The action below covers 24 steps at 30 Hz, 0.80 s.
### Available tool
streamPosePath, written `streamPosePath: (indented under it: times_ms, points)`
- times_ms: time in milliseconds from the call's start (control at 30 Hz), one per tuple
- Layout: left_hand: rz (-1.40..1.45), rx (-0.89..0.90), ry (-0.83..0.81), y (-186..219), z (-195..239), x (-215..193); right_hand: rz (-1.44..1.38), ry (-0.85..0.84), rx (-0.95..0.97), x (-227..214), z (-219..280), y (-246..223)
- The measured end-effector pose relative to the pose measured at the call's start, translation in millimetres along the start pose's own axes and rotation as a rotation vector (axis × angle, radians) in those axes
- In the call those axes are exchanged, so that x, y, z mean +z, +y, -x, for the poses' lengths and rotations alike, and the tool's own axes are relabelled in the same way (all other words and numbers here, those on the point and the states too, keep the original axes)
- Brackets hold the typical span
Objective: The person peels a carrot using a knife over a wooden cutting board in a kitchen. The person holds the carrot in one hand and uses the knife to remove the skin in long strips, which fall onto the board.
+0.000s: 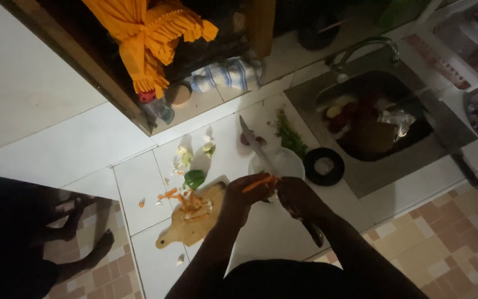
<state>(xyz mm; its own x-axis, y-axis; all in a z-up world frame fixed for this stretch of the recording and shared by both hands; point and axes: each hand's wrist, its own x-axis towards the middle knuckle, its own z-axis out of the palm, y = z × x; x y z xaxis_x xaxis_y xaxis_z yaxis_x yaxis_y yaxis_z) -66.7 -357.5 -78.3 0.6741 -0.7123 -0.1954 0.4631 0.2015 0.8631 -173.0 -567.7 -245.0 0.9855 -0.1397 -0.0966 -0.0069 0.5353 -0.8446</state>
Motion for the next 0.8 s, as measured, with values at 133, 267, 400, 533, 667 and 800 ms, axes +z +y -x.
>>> streamPosePath:
  times_ms: [133,267,400,533,667,800]
  points:
    - [0.075,0.086,-0.032,-10,-4,-8,-0.214,-0.438,-0.053,12,4,-20]
    - [-0.004,-0.054,0.059,27,17,20,-0.101,0.1,0.089,87,26,-80]
    - [0.007,-0.145,0.127,21,8,20,0.319,0.213,0.177,135,28,-130]
    - [-0.112,-0.122,0.031,20,8,18,0.346,0.204,0.244,145,29,-137]
    - [0.045,-0.197,0.07,40,16,32,0.342,0.207,0.26,153,30,-143]
    - [0.01,-0.171,0.026,26,7,19,0.731,-0.088,0.165,96,16,-94]
